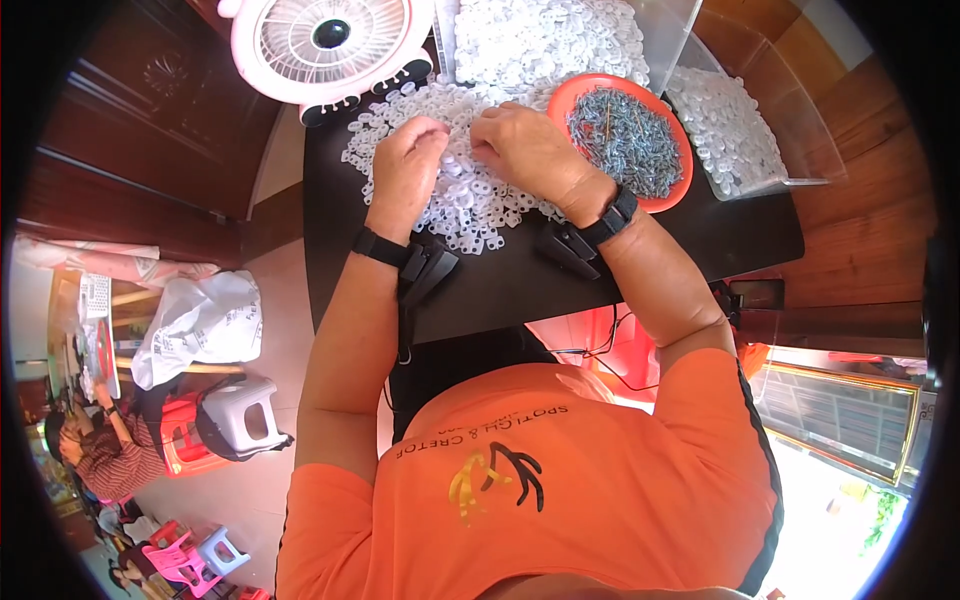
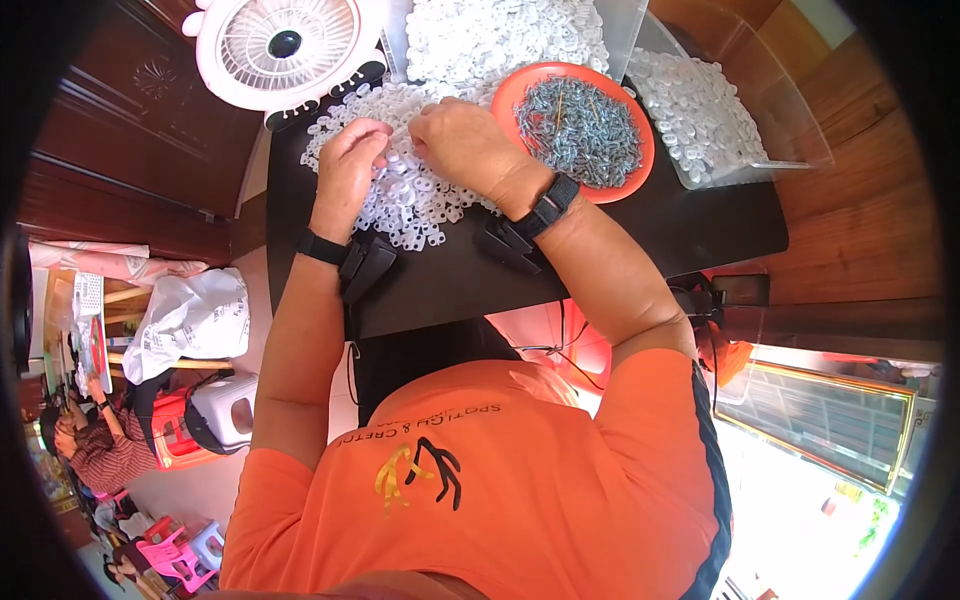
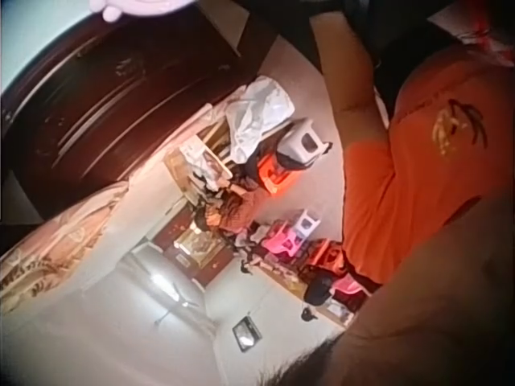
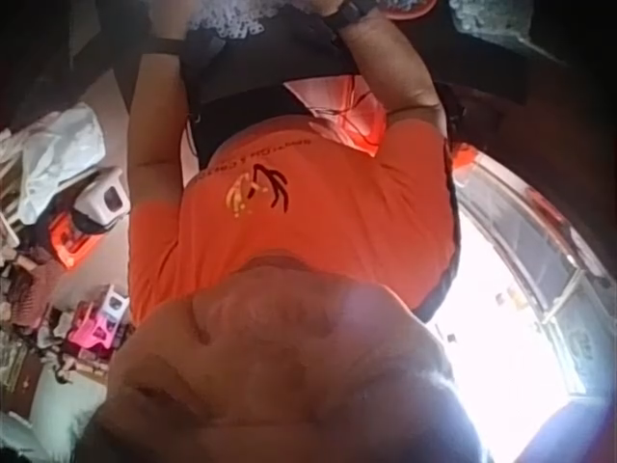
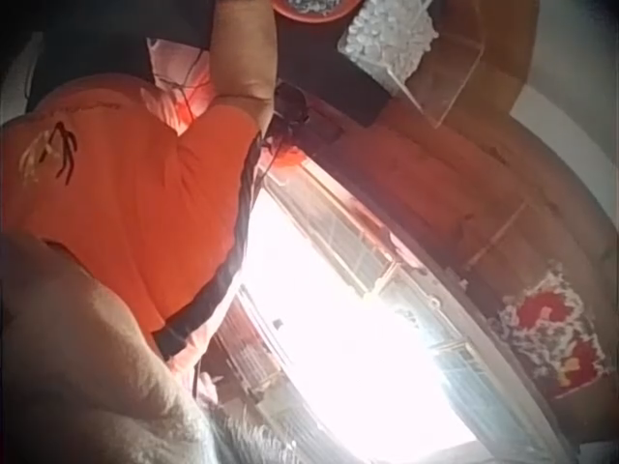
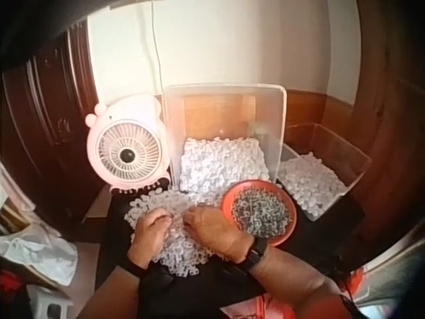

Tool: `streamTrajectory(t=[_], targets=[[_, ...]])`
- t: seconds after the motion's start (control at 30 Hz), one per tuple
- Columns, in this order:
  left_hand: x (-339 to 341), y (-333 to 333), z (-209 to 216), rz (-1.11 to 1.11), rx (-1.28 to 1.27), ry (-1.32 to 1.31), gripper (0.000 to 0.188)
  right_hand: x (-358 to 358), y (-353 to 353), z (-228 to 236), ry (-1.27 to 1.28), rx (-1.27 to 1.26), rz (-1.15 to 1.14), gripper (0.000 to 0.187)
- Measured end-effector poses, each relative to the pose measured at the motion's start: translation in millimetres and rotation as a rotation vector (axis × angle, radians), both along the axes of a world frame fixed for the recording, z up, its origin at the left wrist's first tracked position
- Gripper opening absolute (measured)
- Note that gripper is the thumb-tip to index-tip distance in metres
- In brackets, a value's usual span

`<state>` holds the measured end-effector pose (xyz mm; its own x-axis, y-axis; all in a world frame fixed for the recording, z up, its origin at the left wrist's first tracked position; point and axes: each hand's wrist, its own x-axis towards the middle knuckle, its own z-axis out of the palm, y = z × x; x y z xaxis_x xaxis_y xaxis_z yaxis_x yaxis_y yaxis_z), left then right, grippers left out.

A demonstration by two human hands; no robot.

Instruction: Assembling small grey components into white plastic rings at a workstation.

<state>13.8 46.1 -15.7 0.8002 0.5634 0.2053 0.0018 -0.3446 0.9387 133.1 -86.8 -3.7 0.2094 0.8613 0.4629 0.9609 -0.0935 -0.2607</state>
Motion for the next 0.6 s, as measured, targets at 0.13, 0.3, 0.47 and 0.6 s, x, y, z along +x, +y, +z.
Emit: streamTrajectory(t=[0.13,0.3,0.47,0.6], targets=[[-2.9,-2.3,7.4,0.004,-0.088,-0.002,0.016,-0.4,-0.7,4.8,0.095,0.064,-0.024,0.012],[-4.8,-4.9,10.0,-0.030,-0.124,0.012,0.015,-1.0,-0.9,8.8,0.446,0.106,-0.044,0.014],[-7.1,-10.6,15.0,-0.258,-0.321,0.096,0.019,-2.9,4.7,6.5,0.998,0.217,0.041,0.013],[-8.6,-10.0,11.0,-0.331,-0.516,0.035,0.023,-13.3,4.4,8.8,1.071,0.322,0.156,0.013]])
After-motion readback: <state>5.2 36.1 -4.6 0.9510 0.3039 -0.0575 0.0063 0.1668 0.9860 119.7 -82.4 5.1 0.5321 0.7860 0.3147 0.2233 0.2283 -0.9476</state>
